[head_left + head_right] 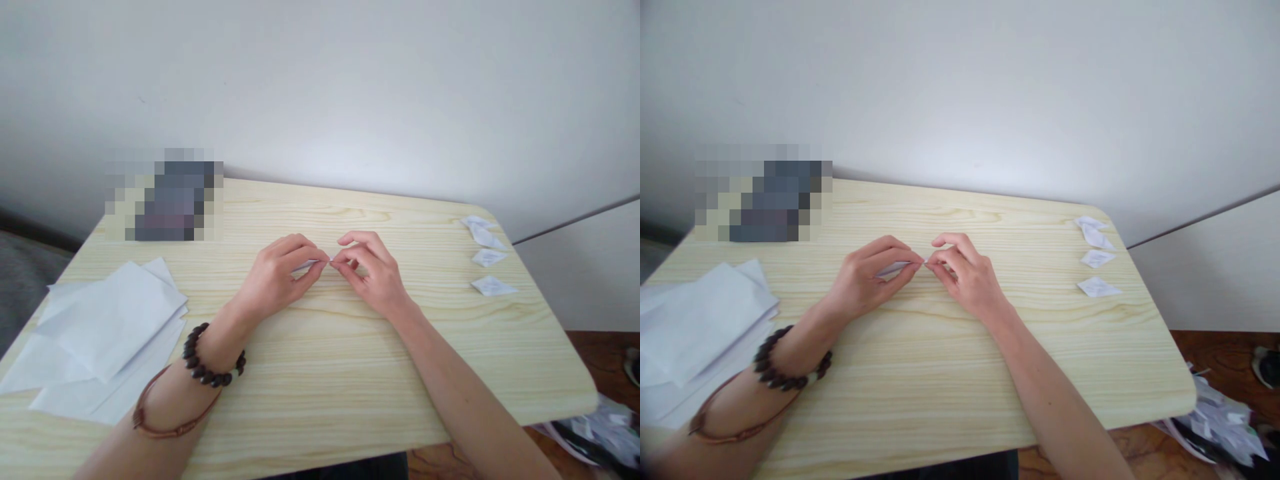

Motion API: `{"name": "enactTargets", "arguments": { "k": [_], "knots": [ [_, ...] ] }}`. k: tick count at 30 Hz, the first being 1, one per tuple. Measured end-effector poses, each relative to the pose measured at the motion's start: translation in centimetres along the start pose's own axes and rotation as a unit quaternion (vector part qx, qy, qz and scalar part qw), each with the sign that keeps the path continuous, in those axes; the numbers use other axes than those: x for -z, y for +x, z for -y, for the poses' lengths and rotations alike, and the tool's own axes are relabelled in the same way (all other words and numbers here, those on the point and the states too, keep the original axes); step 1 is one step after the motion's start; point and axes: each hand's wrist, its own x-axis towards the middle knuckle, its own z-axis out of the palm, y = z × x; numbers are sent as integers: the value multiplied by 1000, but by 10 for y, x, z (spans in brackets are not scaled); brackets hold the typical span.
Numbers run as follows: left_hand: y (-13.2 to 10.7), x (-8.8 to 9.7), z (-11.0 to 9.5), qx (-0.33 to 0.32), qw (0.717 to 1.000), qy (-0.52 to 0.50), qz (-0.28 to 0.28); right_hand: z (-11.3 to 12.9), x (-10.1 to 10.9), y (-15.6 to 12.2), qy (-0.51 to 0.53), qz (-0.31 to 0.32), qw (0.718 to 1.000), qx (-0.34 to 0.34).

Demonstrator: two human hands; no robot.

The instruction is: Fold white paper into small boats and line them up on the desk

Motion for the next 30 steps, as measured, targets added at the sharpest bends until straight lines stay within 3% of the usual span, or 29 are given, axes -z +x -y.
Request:
{"name": "enactTargets", "arguments": {
  "k": [11,24,30],
  "knots": [
    [0,-1,2,3,1000,8,12,-1,0,0,-12,52,998,-42],
    [-1,0,10,80,993,74,-34,-12,2,-1,-13,-5,997,-74],
    [-3,-1,12,95,992,76,-8,-9,2,1,-42,-11,999,-23]
  ]
}}
